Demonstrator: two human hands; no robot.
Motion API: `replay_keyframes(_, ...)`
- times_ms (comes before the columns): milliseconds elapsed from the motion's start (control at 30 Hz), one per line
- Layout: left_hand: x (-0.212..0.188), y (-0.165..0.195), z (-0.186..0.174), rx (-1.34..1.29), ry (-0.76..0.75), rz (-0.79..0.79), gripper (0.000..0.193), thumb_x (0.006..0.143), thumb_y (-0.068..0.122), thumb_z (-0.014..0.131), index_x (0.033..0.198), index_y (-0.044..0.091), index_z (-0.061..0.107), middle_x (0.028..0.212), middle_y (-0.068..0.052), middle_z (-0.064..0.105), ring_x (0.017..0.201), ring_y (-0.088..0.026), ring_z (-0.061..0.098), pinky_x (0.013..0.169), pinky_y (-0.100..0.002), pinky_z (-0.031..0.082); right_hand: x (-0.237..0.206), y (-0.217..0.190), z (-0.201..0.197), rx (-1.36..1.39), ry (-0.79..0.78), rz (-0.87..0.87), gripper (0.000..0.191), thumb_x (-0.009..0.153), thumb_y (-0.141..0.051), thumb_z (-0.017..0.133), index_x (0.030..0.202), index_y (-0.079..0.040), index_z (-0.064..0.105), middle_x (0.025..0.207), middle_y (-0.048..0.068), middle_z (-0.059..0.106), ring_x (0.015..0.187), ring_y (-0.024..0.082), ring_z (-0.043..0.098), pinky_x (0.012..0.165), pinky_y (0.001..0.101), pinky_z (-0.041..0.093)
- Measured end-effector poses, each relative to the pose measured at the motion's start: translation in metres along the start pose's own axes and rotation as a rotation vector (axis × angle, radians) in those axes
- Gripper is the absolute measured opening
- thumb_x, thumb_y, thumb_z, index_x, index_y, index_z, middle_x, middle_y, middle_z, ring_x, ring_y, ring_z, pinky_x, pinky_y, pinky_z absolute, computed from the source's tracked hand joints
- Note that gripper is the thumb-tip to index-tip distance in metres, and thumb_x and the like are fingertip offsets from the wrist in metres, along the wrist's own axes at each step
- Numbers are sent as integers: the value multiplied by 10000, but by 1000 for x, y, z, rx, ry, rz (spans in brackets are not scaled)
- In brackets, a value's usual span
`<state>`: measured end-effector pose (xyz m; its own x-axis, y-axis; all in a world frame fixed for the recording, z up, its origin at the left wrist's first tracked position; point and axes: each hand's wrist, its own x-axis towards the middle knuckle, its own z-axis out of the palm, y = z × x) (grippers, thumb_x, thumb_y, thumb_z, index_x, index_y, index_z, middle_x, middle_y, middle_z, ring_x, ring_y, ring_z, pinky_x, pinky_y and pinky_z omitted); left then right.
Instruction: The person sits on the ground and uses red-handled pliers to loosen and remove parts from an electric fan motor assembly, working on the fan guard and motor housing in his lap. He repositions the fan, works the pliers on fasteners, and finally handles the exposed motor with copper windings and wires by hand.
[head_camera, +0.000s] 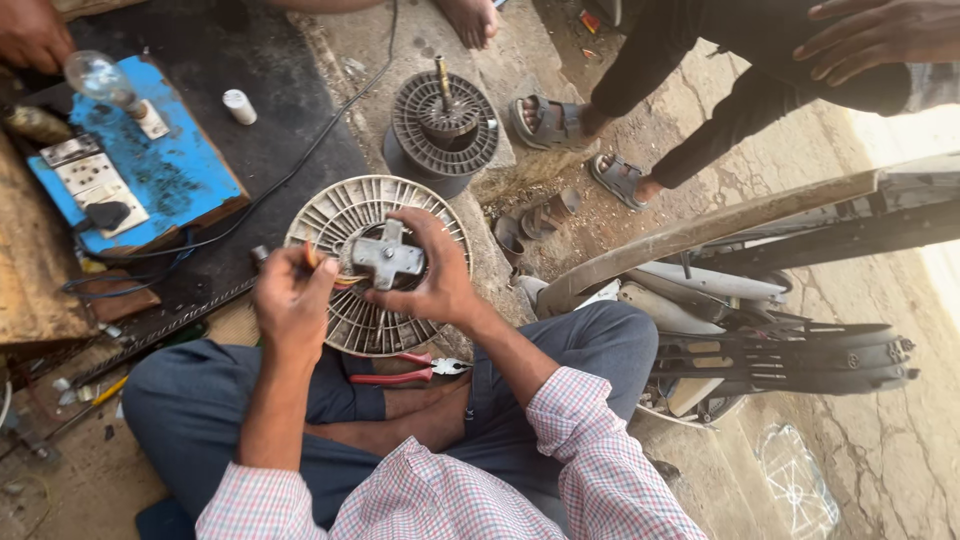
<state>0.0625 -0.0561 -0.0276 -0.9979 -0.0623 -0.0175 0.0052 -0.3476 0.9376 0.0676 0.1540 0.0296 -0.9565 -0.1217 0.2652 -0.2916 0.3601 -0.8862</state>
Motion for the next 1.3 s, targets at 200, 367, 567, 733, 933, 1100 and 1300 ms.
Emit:
replay_keyframes(200,-12,14,-12,216,-126,30,199,946,-21,739,1091,-7,604,1012,-59,670,903,-86,630,859,-227,538,-1,4,-1,-25,-25,-42,967,645,-410,938,1454,-55,545,1451,201,585,1404,356,571,1185,429,465)
replay_keyframes(367,-11,33,-3,130,-147,-160,126,940,26,685,1026,31,593,963,-45,685,826,-89,666,715,-250,590,-6,18,2,-89,-52,-79,974,671,-374,948,1486,-65,514,1446,184,574,1418,337,542,1208,419,452)
replay_keyframes(567,-11,46,-4,329,-236,-218,157,1006,101,696,912,14,605,821,-32,665,647,-89,638,573,-263,547,-4,33,2,29,-47,-56,1125,631,-246,1027,1538,-11,405,1513,166,518,1396,289,530,1184,422,444)
replay_keyframes(733,-16,36,3,-58,-109,-254,78,944,-29,690,1007,-8,650,895,-101,716,741,-162,733,697,-300,649,-3,26,-5,118,-90,-128,971,767,-192,1019,1535,5,459,1453,161,561,1386,248,564,1238,382,434)
replay_keyframes(933,-19,40,11,26,-172,-115,94,963,-102,681,1018,-34,648,952,-102,716,793,-147,732,744,-291,647,3,12,-10,232,-148,-90,898,807,-174,996,1492,38,456,1395,128,615,1317,201,614,1201,336,479)
replay_keyframes(1100,-8,55,19,193,-280,-40,111,974,-99,671,1053,-24,649,951,-63,707,811,-109,728,745,-261,650,11,11,-14,227,-199,-83,897,796,-210,1015,1491,39,504,1350,125,640,1268,200,642,1149,332,519)
replay_keyframes(1300,0,83,23,572,-357,153,109,945,-61,725,1035,-33,668,886,-82,728,760,-123,733,696,-272,630,16,5,-19,33,-188,-194,858,787,-272,1039,1423,51,563,1303,131,668,1170,204,683,1054,330,563)
